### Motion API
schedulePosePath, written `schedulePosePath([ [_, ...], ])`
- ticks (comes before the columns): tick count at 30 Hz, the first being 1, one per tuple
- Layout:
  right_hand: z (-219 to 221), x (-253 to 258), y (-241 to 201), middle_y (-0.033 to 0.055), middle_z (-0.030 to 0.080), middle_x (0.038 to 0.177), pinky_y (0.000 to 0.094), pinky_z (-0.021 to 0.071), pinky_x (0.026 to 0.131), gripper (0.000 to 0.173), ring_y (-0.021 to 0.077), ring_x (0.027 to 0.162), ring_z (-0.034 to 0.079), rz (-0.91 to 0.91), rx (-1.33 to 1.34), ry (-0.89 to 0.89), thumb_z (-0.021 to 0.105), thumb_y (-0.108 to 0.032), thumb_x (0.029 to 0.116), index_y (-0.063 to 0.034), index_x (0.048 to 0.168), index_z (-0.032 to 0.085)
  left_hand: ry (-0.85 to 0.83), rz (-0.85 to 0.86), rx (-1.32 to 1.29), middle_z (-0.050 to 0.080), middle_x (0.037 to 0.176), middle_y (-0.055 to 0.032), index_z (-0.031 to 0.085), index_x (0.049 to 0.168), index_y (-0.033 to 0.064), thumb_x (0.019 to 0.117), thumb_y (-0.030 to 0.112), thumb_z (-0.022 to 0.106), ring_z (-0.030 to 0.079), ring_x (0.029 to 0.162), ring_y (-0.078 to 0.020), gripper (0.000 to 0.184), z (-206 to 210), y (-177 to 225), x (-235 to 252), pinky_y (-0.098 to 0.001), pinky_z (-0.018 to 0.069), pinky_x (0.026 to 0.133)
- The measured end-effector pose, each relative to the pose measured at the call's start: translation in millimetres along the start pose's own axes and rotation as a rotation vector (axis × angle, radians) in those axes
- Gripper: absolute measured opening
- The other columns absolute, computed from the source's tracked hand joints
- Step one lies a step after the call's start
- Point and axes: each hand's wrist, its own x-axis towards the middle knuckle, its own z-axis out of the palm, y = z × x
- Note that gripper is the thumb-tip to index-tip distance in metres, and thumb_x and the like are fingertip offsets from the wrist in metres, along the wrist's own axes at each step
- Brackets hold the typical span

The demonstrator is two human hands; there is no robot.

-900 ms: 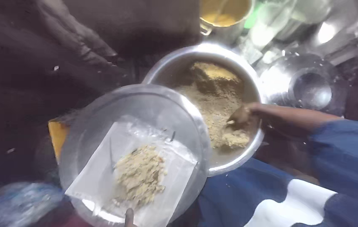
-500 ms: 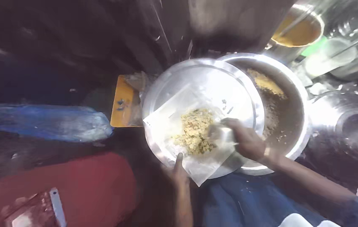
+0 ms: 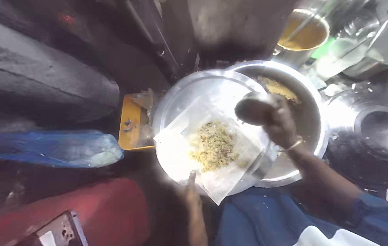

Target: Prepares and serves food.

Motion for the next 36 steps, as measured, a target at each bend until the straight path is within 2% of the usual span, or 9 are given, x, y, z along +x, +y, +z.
schedulePosePath([
  [5,-124.4,-9.2,71.2,0.0242,0.067,0.114,0.0596,0.0555,0.074,0.061,0.0382,0.092,0.068,0.613,-0.356,-0.083,0.059,0.002,0.0909,-0.0101,0.148,0.042,-0.091,0.276,0.249,0.054,0.137,-0.0247,0.032,0.147,-0.0102,0.0789,0.003,0.081,0.058,0.121,-0.0196,0.085,-14.2,22.2,58.7,-0.0326,0.0504,0.102],
  [8,-131.1,1.6,115.7,0.0318,0.062,0.129,0.0714,0.0486,0.093,0.058,0.0517,0.115,0.063,0.849,-0.742,-0.504,0.061,-0.014,0.0999,-0.005,0.152,0.038,-0.112,0.285,0.409,0.059,0.129,-0.0257,0.042,0.141,-0.0106,0.0772,0.007,0.083,0.061,0.114,-0.024,0.078,-6.1,46.5,81.6,-0.0389,0.0518,0.099],
  [10,-104.2,7.7,140.1,0.0303,0.063,0.128,0.0725,0.0477,0.092,0.044,0.0524,0.116,0.062,0.722,-0.909,-0.756,0.055,-0.015,0.1042,-0.0038,0.146,0.049,-0.105,0.26,0.366,0.062,0.121,-0.0178,0.049,0.134,-0.0087,0.0822,0.005,0.079,0.063,0.107,-0.0134,0.061,-1.0,49.0,90.2,-0.0313,0.054,0.094],
  [12,-76.4,11.2,167.0,0.0267,0.065,0.126,0.0712,0.0492,0.09,0.043,0.05,0.114,0.063,0.558,-0.942,-0.864,0.068,-0.014,0.095,-0.0039,0.136,0.059,-0.081,0.229,0.341,0.061,0.12,-0.0143,0.05,0.133,-0.0085,0.0887,0.003,0.072,0.061,0.102,-0.007,0.05,0.0,52.8,86.8,-0.0263,0.053,0.092],
  [17,-31.9,-14.9,194.0,0.0326,0.059,0.133,0.0712,0.0411,0.102,0.051,0.0517,0.127,0.054,0.729,-0.864,-1.18,0.069,-0.029,0.0964,0.0031,0.135,0.061,-0.056,0.204,0.353,0.055,0.135,-0.0166,0.038,0.145,-0.0076,0.0997,0.006,0.058,0.058,0.117,-0.0081,0.052,-12.5,65.8,57.8,-0.0255,0.0495,0.102],
  [24,19.4,-57.0,173.1,0.0298,0.064,0.122,0.0716,0.045,0.094,0.045,0.0495,0.117,0.061,0.528,-0.666,-1.54,0.067,-0.028,0.0982,0.001,0.132,0.06,0.091,0.113,0.341,0.05,0.145,-0.0207,0.034,0.151,-0.0051,0.1003,0.015,0.062,0.055,0.126,-0.0148,0.061,-43.3,42.2,57.8,-0.0309,0.0471,0.107],
  [29,-34.2,-16.4,174.4,0.0268,0.066,0.12,0.07,0.0468,0.093,0.045,0.0467,0.112,0.064,0.522,-0.588,-1.58,0.062,-0.036,0.1018,-0.0056,0.135,0.061,0.121,0.093,0.26,0.054,0.138,-0.0185,0.039,0.146,-0.0049,0.0985,0.009,0.062,0.058,0.119,-0.0125,0.055,-45.4,33.0,56.8,-0.0296,0.0488,0.103],
  [32,-103.1,17.0,138.7,0.0289,0.063,0.127,0.0663,0.0461,0.096,0.047,0.0458,0.114,0.062,0.675,-0.523,-1.377,0.06,-0.016,0.1019,-0.0071,0.147,0.052,0.135,0.087,0.176,0.057,0.132,-0.0188,0.042,0.144,-0.0052,0.0969,0.004,0.063,0.061,0.112,-0.0145,0.053,-47.8,23.3,56.3,-0.0322,0.0528,0.098],
  [36,-172.3,27.7,64.2,0.0098,0.069,0.1,0.0398,0.0568,0.062,0.051,0.0177,0.073,0.066,0.615,-0.304,-0.945,0.063,-0.003,0.0898,-0.0142,0.139,0.054,0.102,0.039,0.116,0.058,0.137,-0.0177,0.043,0.147,-0.0018,0.0982,0.01,0.064,0.062,0.119,-0.0172,0.055,-26.9,13.2,40.6,-0.0355,0.0523,0.103],
])
